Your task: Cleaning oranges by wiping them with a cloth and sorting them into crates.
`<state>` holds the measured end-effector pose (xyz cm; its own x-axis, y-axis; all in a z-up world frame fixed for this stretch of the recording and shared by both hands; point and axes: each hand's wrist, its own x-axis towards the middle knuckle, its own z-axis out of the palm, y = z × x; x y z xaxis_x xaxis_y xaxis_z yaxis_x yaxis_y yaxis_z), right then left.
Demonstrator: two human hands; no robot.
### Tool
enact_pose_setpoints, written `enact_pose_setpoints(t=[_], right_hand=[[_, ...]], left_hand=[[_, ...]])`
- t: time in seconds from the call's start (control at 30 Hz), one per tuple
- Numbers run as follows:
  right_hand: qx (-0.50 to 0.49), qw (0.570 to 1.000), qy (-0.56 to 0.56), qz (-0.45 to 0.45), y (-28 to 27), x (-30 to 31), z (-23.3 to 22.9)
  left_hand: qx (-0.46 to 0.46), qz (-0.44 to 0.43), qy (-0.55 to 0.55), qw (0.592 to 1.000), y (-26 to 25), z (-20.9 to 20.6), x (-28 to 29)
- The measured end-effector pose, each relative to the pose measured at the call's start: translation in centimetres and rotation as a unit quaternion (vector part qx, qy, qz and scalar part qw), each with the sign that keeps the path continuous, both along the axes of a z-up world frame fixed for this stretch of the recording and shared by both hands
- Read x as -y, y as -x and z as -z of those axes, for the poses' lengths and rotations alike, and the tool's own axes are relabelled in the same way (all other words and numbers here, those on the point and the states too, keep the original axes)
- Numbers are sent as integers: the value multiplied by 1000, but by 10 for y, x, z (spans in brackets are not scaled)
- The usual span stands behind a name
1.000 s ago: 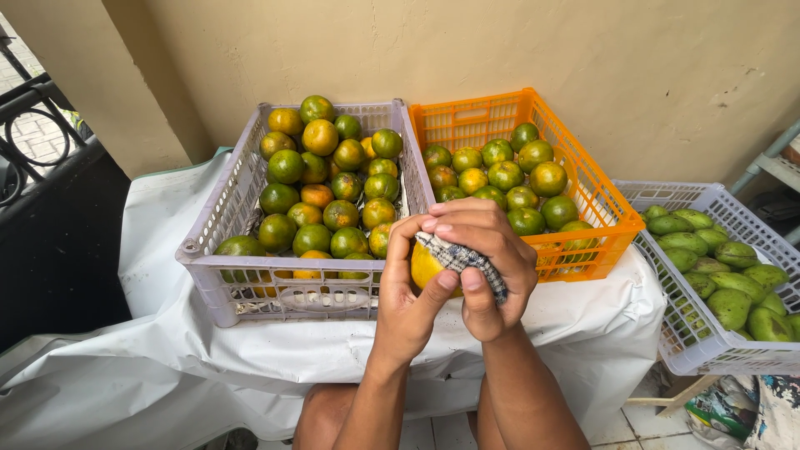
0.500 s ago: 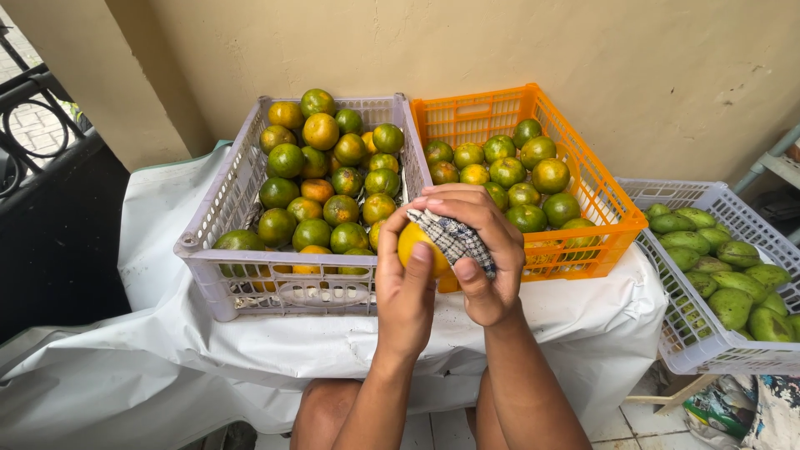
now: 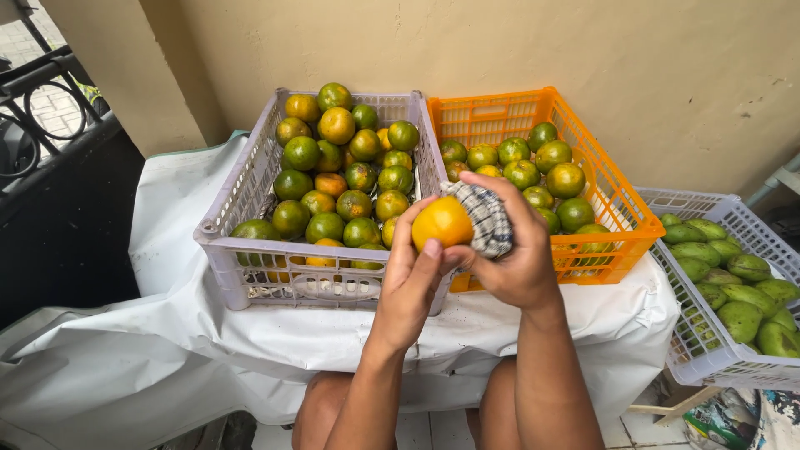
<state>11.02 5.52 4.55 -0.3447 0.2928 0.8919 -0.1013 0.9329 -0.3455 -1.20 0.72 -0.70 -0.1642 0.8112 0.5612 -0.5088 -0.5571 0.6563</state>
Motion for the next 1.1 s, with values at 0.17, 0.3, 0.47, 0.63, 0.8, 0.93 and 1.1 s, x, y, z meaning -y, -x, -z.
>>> enact_pose_setpoints(t=[0.17, 0.3, 0.47, 0.63, 0.8, 0.93, 1.1], right_hand=[[-17, 997, 69, 43, -3, -2, 5], [-38, 994, 71, 72, -5, 2, 0], [-42, 993, 72, 86, -19, -14, 2], [-63, 993, 84, 54, -29, -10, -5], [-113, 986, 82, 90, -51, -5, -4], [-98, 976, 47, 191, -61, 20, -14], [1, 977, -4, 213, -59, 49, -25]], left_hand=[[-22, -28, 0, 999, 1, -11, 9], [-49, -115, -6, 992, 8, -15, 10], [-49, -181, -46, 981, 13, -19, 11], [-79, -245, -91, 962, 19, -23, 14], [-188, -370, -148, 898, 17, -26, 18], [-261, -400, -140, 867, 17, -23, 28], [-295, -425, -221, 827, 12, -23, 32]])
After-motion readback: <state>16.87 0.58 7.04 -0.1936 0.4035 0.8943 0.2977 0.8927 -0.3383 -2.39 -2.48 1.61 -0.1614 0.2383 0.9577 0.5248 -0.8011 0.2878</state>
